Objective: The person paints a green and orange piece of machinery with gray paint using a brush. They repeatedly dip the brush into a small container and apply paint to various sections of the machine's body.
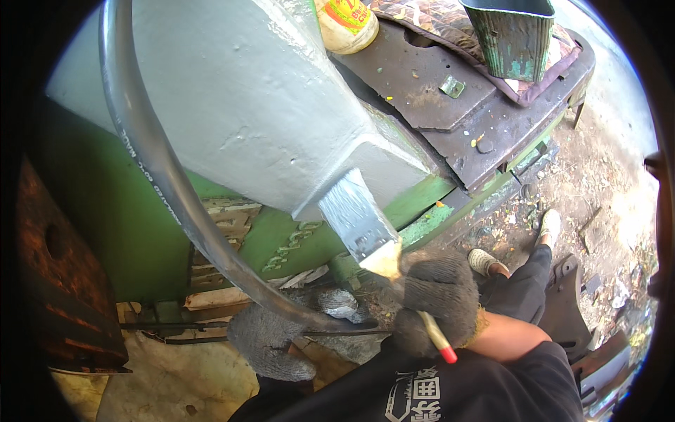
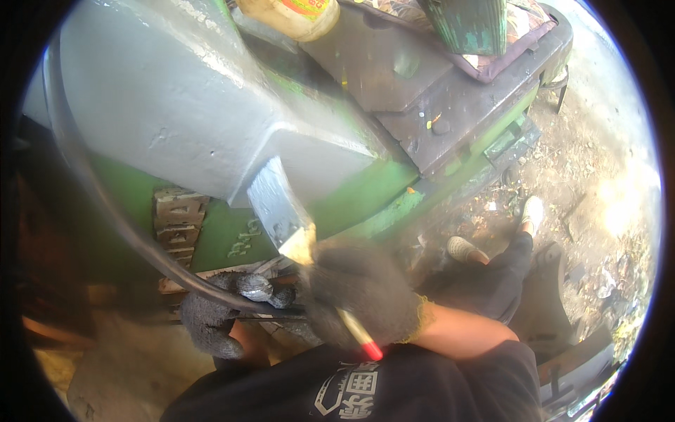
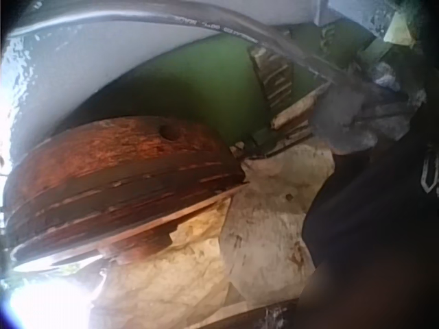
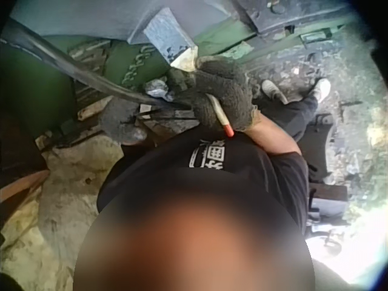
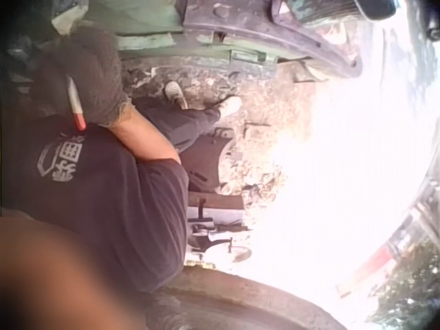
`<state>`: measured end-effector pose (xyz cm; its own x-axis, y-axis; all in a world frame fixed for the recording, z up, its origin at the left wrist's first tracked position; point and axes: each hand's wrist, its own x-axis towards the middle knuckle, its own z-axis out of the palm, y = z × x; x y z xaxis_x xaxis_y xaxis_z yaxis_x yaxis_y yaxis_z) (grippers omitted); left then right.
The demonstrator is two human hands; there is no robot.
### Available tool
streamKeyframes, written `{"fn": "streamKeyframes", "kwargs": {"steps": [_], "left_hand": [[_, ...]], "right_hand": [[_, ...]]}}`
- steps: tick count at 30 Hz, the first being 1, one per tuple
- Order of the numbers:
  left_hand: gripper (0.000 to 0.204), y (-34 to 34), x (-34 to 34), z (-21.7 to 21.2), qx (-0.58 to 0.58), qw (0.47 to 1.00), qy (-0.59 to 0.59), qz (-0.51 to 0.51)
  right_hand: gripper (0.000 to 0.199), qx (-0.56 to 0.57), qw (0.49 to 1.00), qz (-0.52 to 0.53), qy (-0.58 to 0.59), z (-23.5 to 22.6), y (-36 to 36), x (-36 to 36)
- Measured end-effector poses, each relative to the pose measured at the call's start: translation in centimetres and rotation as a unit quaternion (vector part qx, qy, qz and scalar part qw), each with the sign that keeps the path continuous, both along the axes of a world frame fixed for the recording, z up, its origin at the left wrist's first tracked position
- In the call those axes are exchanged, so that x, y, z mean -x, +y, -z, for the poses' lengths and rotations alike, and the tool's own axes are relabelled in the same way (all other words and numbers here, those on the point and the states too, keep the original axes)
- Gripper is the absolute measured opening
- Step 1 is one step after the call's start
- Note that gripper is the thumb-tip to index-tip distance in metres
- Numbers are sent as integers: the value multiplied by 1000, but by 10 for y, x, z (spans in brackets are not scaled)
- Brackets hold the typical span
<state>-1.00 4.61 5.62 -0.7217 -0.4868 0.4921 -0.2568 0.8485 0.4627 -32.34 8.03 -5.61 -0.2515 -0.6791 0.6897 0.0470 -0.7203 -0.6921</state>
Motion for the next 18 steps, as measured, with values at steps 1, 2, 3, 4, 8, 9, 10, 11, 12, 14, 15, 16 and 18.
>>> {"fn": "streamKeyframes", "kwargs": {"steps": [1,2,3,4,8,9,10,11,12,14,15,16,18], "left_hand": [[76,0,0,0,-1,1000,-2,0],[76,-1,1,0,-3,1000,-4,0],[76,0,1,0,-2,1000,-5,-1],[76,-2,2,0,-2,1000,-4,-1],[76,-3,5,2,0,1000,-3,1],[76,-3,5,2,3,1000,-4,0],[76,-4,5,2,3,1000,-6,-2],[76,-4,6,2,4,1000,-5,-5],[76,-5,6,2,2,1000,-8,-4],[76,-6,6,2,1,1000,-10,-4],[76,-6,6,2,4,1000,-10,-5],[76,-6,6,2,5,1000,-10,-7],[76,-6,5,2,9,1000,-9,-8]], "right_hand": [[24,4,1000,28,-11,-3,1,4],[22,40,998,56,-17,-5,-1,8],[21,44,998,28,-39,-7,-2,12],[19,25,998,58,-13,-7,-5,15],[33,-39,997,54,42,-5,-11,21],[30,-45,996,75,2,-5,-9,18],[27,-6,996,85,18,-2,-5,21],[25,-3,997,79,-10,0,-1,22],[24,-35,998,53,17,2,1,24],[22,-14,997,71,12,9,0,26],[20,-15,996,91,9,12,-1,27],[17,-44,991,128,5,13,-3,23],[13,-95,985,143,-31,15,-3,19]]}}
